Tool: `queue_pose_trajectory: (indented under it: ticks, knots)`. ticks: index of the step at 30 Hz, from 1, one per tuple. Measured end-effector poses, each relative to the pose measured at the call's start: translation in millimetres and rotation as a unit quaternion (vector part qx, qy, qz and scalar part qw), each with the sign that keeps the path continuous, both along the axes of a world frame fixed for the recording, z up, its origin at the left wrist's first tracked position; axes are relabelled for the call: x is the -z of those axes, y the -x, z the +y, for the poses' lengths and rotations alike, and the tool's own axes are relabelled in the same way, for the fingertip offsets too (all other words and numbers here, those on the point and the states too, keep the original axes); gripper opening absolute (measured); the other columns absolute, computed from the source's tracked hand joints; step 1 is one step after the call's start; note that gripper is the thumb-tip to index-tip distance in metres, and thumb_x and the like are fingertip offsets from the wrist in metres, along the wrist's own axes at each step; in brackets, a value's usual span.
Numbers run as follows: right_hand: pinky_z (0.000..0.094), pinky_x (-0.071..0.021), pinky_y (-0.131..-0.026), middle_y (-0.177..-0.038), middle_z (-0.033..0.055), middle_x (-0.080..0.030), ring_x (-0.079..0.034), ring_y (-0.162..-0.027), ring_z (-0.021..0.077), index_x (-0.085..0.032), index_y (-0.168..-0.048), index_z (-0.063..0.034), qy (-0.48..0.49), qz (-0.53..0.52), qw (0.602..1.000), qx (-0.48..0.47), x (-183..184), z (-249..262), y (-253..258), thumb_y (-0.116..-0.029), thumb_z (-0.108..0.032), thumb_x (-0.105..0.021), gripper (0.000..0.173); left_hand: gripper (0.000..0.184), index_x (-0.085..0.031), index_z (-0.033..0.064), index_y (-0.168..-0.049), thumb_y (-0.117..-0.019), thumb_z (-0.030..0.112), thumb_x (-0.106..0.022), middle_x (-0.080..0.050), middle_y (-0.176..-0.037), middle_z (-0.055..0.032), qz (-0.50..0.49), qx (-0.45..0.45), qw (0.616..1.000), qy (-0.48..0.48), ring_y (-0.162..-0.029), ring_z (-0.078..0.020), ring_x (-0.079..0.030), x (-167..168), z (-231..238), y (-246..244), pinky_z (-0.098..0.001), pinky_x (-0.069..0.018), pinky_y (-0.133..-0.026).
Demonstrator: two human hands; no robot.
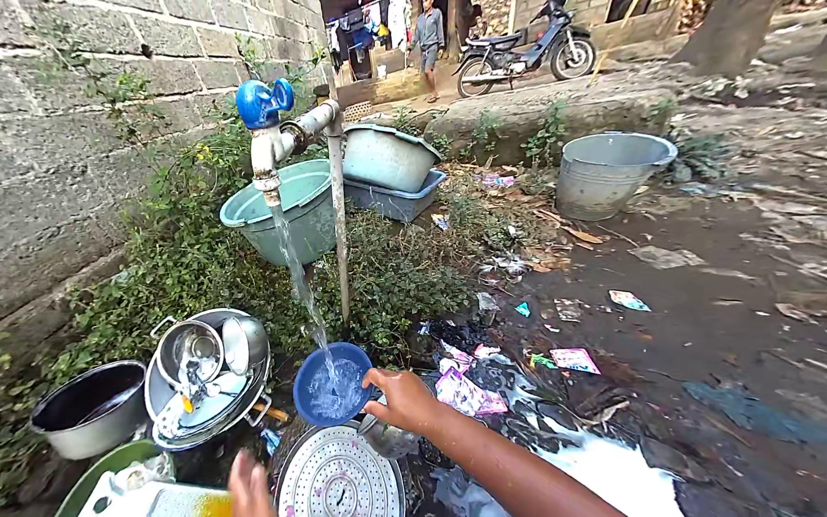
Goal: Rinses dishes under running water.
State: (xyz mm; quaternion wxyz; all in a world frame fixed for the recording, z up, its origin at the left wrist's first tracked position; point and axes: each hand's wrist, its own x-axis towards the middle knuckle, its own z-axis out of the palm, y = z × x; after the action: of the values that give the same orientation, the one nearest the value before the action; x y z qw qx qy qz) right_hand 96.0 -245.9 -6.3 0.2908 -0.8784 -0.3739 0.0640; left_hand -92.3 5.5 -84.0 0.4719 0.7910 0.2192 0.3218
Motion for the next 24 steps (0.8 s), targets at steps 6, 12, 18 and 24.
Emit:
queue_pose_trajectory:
  ticks: [6,12,18,24]
  knots:
    - [0.0567,-0.0564,-0.089,-0.109,0.0183,-0.074,-0.072,-0.101,0.0355,-0.068,-0.119,-0.0051,-0.109,-0.049,0.993,-0.014,-4.4,-7.6,9.6,-0.0946,-0.040,-0.069,0.042,0.067,-0.042,0.0145,-0.145,-0.1042,0.063,-0.020,-0.064,-0.126,-0.0240,-0.047,0.174,0.802,0.569,-0.105,-0.0413,-0.068,-88.5,-55.7,-104.2,-0.0596,-0.0581,-0.078]
    - [0.0612,-0.0490,-0.102,-0.115,0.0205,-0.072,-0.069,-0.109,0.0389,-0.048,-0.151,-0.0117,0.040,0.112,0.992,-0.049,-4.6,-32.4,-16.7,-0.1009,-0.038,-0.063,0.059,0.063,-0.035,0.0098,-0.156,-0.0962,0.012,-0.053,-0.057,-0.140,-0.0181,0.070,0.233,0.918,0.312,-0.117,-0.0277,-0.062,-111.1,-61.8,-127.8,-0.0465,-0.0554,-0.094]
    - [0.0596,-0.0491,-0.099,-0.109,0.0226,-0.071,-0.068,-0.104,0.0390,-0.062,-0.138,-0.0090,0.085,0.123,0.989,-0.020,-16.8,-46.8,-29.4,-0.1045,-0.036,-0.058,0.044,0.059,-0.053,0.0246,-0.150,-0.0926,0.022,-0.068,-0.055,-0.149,-0.0096,0.290,0.276,0.905,-0.143,-0.139,-0.0262,-0.050,-166.2,-92.9,-164.7,-0.0505,-0.0397,-0.115]
    - [0.0547,-0.0527,-0.089,-0.098,0.0199,-0.070,-0.067,-0.089,0.0339,-0.066,-0.133,-0.0096,-0.048,0.085,0.995,0.035,-34.7,-53.0,-31.5,-0.1054,-0.037,-0.055,0.041,0.069,-0.043,0.0208,-0.157,-0.0925,0.021,-0.067,-0.046,-0.153,-0.0209,0.283,0.182,0.901,-0.275,-0.139,-0.0385,-0.048,-185.9,-94.4,-170.4,-0.0546,-0.0408,-0.113]
